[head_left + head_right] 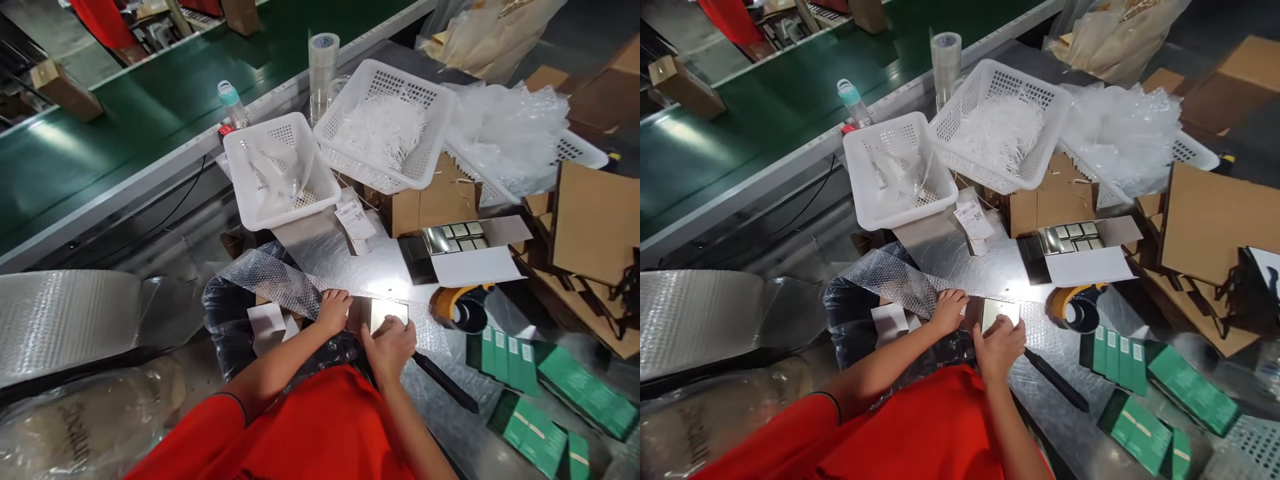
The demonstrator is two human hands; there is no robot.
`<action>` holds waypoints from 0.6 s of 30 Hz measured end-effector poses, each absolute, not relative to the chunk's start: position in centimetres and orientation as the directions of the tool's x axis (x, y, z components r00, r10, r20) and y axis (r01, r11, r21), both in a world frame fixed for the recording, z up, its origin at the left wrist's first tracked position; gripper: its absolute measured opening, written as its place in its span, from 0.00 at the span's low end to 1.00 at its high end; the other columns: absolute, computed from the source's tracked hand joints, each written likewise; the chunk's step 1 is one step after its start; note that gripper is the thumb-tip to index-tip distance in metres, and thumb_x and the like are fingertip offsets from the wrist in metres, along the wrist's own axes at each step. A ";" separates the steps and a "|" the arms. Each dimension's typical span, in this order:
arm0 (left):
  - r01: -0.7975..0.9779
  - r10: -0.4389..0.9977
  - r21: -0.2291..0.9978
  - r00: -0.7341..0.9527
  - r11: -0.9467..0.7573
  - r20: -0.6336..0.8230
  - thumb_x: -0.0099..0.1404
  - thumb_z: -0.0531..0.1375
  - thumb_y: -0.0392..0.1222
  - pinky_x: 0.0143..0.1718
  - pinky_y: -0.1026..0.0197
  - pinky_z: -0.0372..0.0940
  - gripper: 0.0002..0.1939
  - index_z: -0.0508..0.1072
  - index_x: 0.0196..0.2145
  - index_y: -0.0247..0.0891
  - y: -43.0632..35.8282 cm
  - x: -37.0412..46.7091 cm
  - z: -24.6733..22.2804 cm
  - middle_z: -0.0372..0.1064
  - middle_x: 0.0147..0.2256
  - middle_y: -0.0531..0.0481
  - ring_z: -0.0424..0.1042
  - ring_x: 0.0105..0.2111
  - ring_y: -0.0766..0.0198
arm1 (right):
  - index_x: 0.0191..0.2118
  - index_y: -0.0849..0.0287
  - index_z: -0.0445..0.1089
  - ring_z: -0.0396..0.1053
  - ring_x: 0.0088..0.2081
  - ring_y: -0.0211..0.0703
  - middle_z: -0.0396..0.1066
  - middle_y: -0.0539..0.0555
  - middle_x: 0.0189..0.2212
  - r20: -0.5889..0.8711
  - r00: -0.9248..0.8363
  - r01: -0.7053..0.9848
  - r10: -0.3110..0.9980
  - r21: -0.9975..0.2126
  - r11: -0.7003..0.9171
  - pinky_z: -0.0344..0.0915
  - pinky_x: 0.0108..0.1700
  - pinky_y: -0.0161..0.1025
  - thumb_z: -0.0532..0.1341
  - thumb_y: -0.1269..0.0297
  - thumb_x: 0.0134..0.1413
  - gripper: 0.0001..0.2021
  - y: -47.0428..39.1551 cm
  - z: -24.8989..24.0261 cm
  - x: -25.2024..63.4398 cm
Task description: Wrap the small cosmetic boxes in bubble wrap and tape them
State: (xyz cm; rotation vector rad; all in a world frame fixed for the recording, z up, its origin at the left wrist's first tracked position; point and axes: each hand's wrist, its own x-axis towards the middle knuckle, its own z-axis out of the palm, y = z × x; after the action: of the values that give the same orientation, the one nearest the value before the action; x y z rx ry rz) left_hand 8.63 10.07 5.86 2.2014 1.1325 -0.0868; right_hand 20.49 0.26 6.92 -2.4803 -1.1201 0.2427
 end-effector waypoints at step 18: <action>0.483 0.813 0.851 0.399 0.207 -0.424 0.60 0.65 0.44 0.58 0.51 0.62 0.28 0.65 0.57 0.37 7.3 13.2 5.8 0.70 0.54 0.38 0.69 0.56 0.51 | 0.46 0.60 0.72 0.72 0.39 0.57 0.74 0.64 0.39 -0.182 0.485 0.873 0.855 0.146 -0.465 0.65 0.38 0.49 0.46 0.71 0.63 0.17 -24.3 3.2 35.5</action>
State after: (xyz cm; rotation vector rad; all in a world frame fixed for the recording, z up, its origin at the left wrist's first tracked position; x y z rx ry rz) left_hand 13.17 7.28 5.76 1.4384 1.2412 0.3403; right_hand 35.45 -24.34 3.15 -2.8910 -1.7102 0.1406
